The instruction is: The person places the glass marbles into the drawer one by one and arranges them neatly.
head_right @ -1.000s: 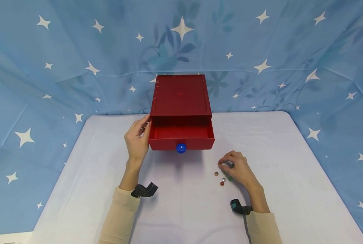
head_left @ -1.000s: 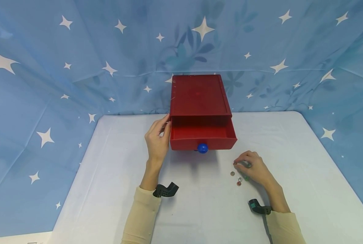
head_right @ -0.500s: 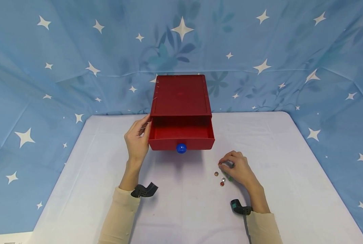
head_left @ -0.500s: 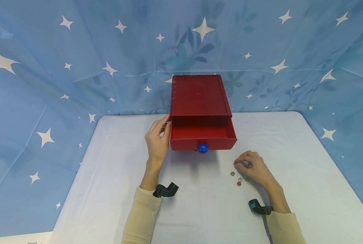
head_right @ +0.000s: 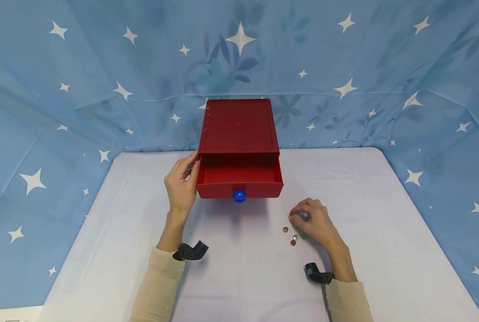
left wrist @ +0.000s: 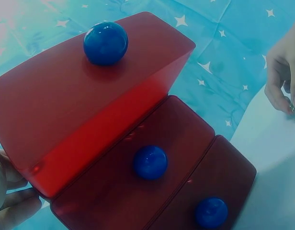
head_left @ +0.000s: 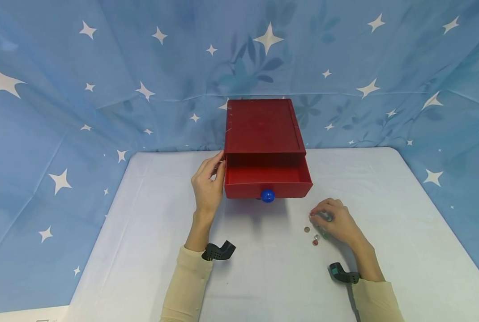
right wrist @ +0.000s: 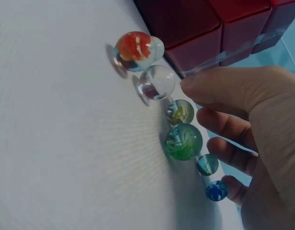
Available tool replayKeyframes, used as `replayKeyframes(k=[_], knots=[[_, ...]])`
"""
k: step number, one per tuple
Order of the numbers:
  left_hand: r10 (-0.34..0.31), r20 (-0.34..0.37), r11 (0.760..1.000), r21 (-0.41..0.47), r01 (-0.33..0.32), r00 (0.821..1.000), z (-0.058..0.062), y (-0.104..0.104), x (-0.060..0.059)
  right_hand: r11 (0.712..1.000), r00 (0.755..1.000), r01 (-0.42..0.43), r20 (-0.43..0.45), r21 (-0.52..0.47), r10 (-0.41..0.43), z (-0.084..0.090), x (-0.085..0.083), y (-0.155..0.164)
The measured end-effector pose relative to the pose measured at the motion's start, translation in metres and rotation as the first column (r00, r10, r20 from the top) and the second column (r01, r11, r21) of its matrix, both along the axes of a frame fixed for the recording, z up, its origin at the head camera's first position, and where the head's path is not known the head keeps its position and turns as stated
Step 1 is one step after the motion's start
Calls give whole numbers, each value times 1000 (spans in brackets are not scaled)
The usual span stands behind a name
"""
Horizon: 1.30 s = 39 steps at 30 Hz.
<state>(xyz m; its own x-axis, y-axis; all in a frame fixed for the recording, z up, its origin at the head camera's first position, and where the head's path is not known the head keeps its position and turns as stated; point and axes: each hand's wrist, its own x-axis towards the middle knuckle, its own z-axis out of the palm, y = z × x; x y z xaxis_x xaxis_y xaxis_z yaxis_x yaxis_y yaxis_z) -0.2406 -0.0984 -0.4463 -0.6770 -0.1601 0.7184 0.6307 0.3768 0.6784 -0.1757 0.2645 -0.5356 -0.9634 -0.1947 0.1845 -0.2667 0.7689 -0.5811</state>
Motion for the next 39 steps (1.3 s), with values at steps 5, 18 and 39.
replayKeyframes(k=[5, 18, 39], knots=[[3, 0, 1000, 0, -3, 1000, 0, 0, 0, 1000, 1000, 3, 6, -9, -3, 2, 0, 0], [2, -7, 1000, -3, -2, 1000, -1, 0, 0, 1000, 1000, 15, -10, -20, -15, 6, 1, -1], [1, -15, 1000, -1, -1, 1000, -2, -1, -1, 1000, 995, 15, -94, -21, -17, 18, 3, -1]])
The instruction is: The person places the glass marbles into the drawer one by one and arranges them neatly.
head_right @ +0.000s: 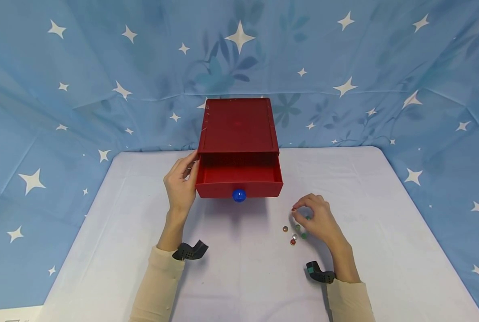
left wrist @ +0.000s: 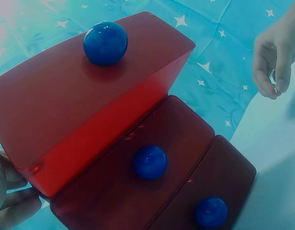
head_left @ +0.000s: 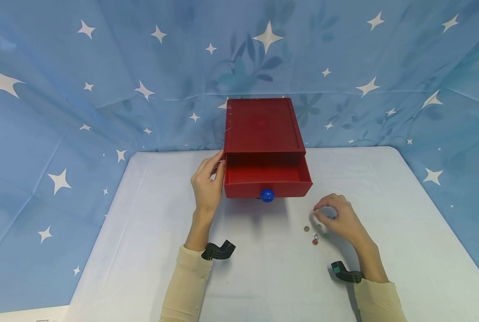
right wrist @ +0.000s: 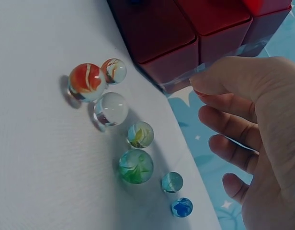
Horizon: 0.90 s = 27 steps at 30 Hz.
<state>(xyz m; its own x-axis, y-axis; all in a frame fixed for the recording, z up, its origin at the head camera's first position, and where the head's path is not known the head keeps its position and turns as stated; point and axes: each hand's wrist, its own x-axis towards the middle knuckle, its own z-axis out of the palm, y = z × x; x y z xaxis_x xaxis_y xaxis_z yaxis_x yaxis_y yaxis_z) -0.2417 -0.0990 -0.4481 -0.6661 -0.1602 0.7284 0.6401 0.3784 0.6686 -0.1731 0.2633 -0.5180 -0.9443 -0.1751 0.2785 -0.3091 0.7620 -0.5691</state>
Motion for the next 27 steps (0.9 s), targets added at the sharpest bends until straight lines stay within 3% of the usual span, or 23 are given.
replayKeyframes(k=[27], knots=[[2, -4, 1000, 5, -2, 1000, 0, 0, 0, 999, 998, 6, -66, -40, -8, 13, 4, -2]])
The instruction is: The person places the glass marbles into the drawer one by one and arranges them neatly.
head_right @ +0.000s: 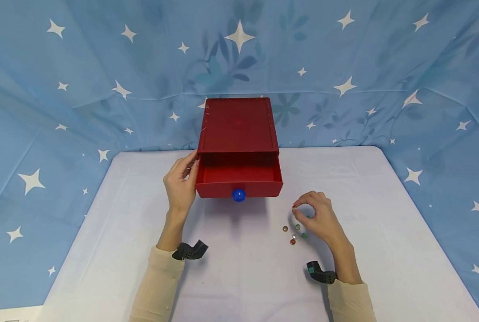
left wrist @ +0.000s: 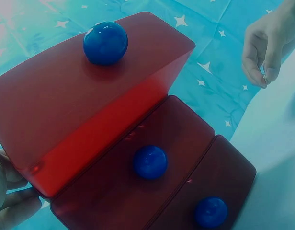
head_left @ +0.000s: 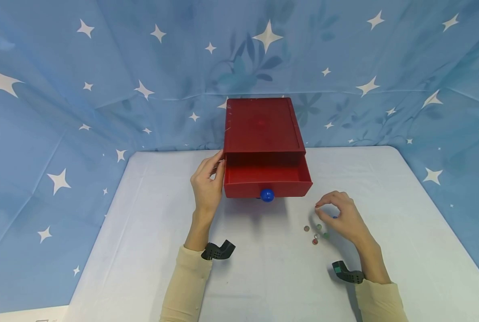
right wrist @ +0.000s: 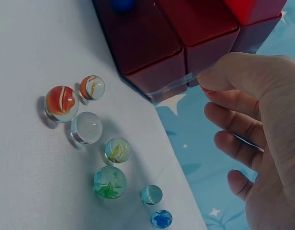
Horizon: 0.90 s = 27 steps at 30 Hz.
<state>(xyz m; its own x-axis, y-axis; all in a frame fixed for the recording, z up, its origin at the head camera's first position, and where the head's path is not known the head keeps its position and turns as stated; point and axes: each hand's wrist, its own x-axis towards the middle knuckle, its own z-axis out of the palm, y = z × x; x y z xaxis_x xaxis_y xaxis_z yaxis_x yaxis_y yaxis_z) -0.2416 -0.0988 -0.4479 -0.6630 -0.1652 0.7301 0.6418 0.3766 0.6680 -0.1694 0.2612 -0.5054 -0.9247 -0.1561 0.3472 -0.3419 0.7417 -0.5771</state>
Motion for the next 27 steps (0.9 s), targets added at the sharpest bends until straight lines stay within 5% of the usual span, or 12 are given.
replayKeyframes(k=[27], knots=[[-4, -5, 1000, -2, 4, 1000, 0, 0, -1, 1000, 997, 3, -72, -26, -5, 11, 2, -5]])
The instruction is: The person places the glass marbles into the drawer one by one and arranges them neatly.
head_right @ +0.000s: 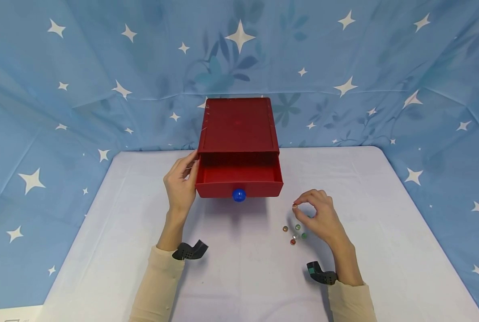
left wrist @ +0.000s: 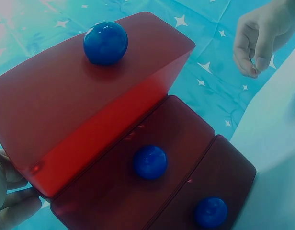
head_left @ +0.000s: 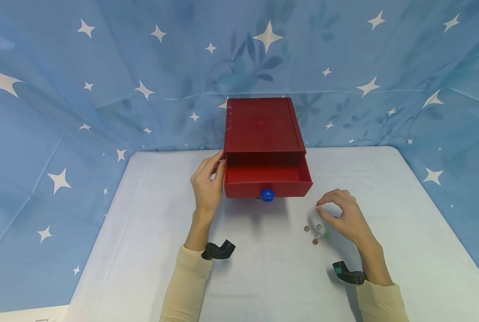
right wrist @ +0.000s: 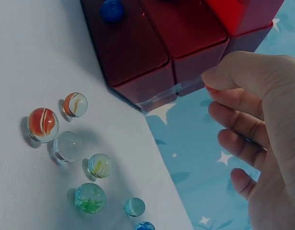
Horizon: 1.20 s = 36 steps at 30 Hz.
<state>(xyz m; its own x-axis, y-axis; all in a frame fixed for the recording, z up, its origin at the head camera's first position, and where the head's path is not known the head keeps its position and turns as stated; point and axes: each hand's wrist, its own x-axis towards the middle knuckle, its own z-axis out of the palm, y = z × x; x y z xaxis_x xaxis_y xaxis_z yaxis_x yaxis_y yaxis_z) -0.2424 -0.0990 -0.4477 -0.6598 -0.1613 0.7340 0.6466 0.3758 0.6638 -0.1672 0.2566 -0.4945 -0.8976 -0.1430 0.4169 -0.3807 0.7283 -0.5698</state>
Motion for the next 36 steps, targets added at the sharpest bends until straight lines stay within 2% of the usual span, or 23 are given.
replayKeyframes(k=[11, 27, 36], knots=[[-1, 19, 1000, -7, 1, 1000, -1, 0, 1, 1000, 1000, 2, -26, -21, -3, 4, 1, -1], [1, -14, 1000, 10, 0, 1000, 0, 0, 1, 1000, 998, -6, -70, -28, 4, 7, 2, -1], [10, 2, 1000, -1, -10, 1000, 1, 1, 1, 999, 997, 0, -75, -41, -3, 8, 3, -1]])
